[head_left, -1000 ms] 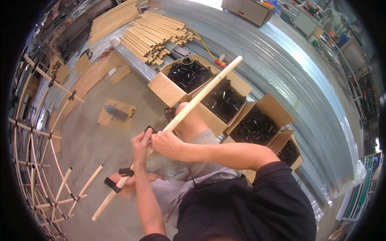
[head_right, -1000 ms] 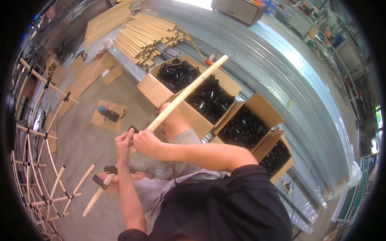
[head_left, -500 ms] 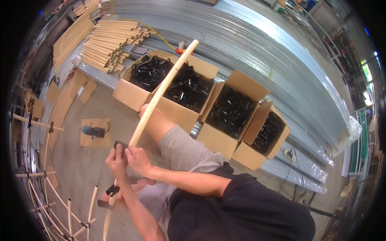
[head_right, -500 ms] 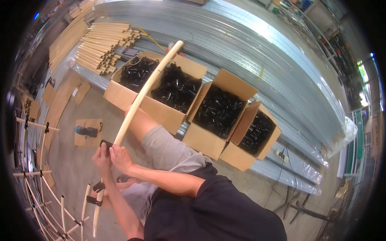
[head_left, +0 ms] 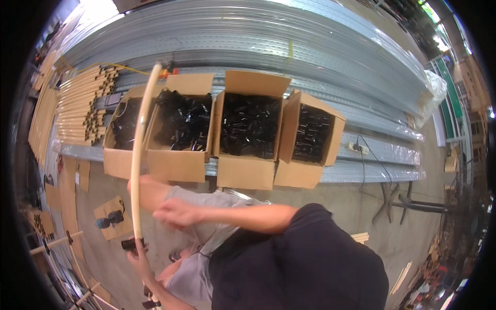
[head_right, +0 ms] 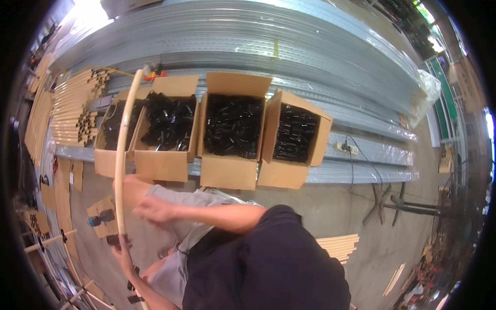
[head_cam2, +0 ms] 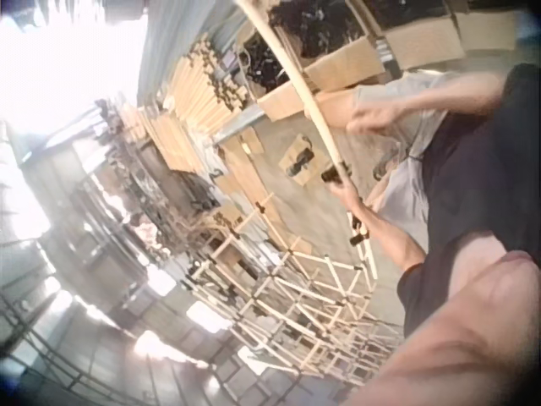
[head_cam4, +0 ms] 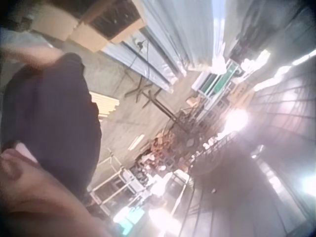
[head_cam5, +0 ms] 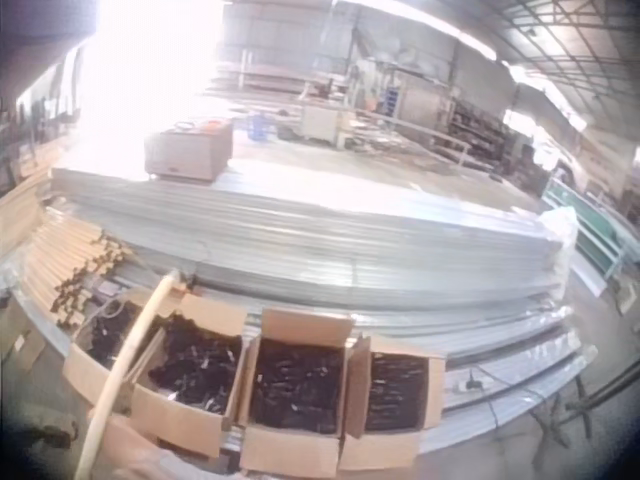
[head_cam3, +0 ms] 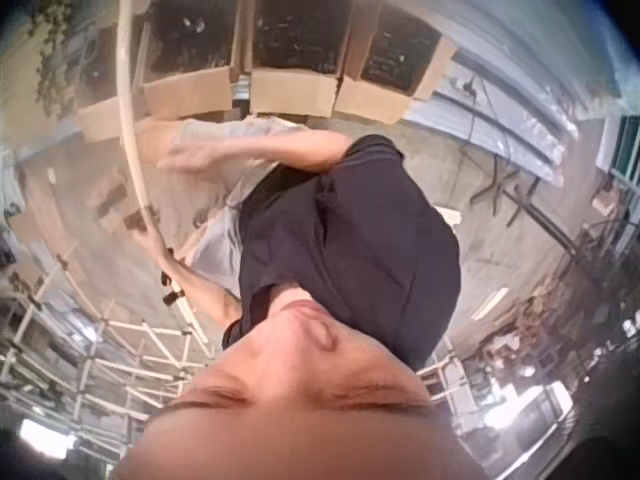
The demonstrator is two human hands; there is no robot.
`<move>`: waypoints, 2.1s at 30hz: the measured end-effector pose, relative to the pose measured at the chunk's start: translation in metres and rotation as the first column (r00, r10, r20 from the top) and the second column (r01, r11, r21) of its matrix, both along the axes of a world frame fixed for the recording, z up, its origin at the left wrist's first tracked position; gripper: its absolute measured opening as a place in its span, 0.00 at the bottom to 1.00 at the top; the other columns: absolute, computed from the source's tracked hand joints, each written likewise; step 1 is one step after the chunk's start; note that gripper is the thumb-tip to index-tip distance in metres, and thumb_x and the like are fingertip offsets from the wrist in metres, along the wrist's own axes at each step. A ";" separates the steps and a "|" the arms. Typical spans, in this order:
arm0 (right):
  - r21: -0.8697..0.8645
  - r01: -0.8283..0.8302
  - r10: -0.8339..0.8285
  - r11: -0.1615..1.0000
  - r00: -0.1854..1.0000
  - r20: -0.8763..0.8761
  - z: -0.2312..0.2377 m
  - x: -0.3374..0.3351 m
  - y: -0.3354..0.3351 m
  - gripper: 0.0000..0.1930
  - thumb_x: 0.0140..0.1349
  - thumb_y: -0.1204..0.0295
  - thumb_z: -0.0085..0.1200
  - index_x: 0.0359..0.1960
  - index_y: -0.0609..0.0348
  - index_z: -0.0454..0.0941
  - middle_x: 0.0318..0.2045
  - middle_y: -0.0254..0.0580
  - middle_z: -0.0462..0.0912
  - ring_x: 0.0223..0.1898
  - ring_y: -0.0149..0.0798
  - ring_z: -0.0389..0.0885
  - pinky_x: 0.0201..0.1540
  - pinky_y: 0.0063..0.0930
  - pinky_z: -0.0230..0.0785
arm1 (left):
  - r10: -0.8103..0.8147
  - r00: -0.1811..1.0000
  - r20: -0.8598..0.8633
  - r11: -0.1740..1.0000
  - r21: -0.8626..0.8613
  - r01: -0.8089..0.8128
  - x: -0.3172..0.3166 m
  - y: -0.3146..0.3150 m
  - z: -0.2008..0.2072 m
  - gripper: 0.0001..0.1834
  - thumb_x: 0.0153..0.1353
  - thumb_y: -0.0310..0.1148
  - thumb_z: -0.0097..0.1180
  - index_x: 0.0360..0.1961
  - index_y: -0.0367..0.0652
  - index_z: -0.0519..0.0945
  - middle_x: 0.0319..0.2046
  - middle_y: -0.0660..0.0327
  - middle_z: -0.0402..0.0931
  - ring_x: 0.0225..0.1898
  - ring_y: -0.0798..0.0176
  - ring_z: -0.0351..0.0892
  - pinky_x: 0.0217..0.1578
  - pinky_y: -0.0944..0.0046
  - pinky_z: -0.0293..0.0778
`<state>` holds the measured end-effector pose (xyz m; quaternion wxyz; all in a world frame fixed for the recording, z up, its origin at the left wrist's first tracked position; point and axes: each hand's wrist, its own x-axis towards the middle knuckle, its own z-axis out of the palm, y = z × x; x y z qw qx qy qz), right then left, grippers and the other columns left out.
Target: The person attaches plastic connectors to a long wooden pole by hand, sliding them onto the pole and positioning them at intervals.
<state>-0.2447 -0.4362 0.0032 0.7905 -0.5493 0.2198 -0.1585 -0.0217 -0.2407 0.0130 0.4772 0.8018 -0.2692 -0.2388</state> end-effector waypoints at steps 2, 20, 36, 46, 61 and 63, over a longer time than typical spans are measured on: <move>0.118 0.137 -0.120 0.984 0.983 -0.136 0.005 -0.089 -0.053 0.17 0.71 0.56 0.56 0.39 0.59 0.82 0.25 0.34 0.81 0.24 0.27 0.80 0.26 0.23 0.75 | -0.053 0.998 -0.031 0.986 0.155 0.057 -0.004 -0.001 0.003 0.18 0.71 0.44 0.58 0.34 0.39 0.79 0.27 0.66 0.75 0.23 0.75 0.72 0.23 0.71 0.67; 0.097 0.911 -0.769 -0.401 -0.277 -0.577 -0.277 -0.543 -0.153 0.15 0.69 0.65 0.59 0.42 0.67 0.74 0.31 0.52 0.79 0.28 0.51 0.83 0.29 0.43 0.84 | -0.126 0.984 0.128 0.820 0.571 0.031 -0.015 0.118 0.024 0.09 0.67 0.34 0.61 0.37 0.38 0.83 0.28 0.52 0.82 0.31 0.50 0.78 0.35 0.51 0.72; -0.481 0.853 -0.778 -0.201 -0.437 -0.451 -0.263 -0.564 -0.106 0.14 0.61 0.68 0.63 0.36 0.70 0.77 0.33 0.50 0.85 0.24 0.40 0.84 0.24 0.33 0.83 | -0.145 0.973 0.181 0.835 0.550 0.022 -0.045 0.103 0.030 0.19 0.56 0.38 0.71 0.41 0.33 0.81 0.28 0.65 0.75 0.30 0.70 0.72 0.33 0.63 0.71; -0.878 0.420 -0.970 0.231 0.026 -0.243 -0.023 -0.430 -0.130 0.29 0.50 0.64 0.73 0.52 0.68 0.77 0.38 0.44 0.85 0.39 0.37 0.83 0.46 0.33 0.76 | -0.095 0.993 0.066 0.920 0.387 0.062 -0.050 0.074 0.025 0.16 0.54 0.31 0.73 0.38 0.32 0.82 0.26 0.62 0.80 0.29 0.72 0.76 0.32 0.67 0.72; -0.857 0.215 -0.817 0.469 0.475 -0.327 0.053 -0.109 -0.300 0.20 0.39 0.57 0.68 0.20 0.66 0.84 0.22 0.53 0.85 0.27 0.49 0.86 0.37 0.41 0.77 | -0.148 0.981 0.129 0.932 0.351 0.094 -0.043 0.066 0.017 0.14 0.53 0.29 0.72 0.38 0.34 0.83 0.22 0.64 0.80 0.25 0.75 0.74 0.29 0.70 0.71; -0.835 0.180 -0.784 0.520 0.488 -0.383 0.055 -0.096 -0.298 0.21 0.43 0.61 0.70 0.28 0.72 0.85 0.25 0.54 0.86 0.29 0.43 0.86 0.37 0.37 0.77 | -0.143 0.971 0.189 0.934 0.350 0.069 -0.045 0.067 0.017 0.14 0.51 0.28 0.72 0.37 0.35 0.83 0.21 0.63 0.79 0.25 0.75 0.74 0.29 0.69 0.71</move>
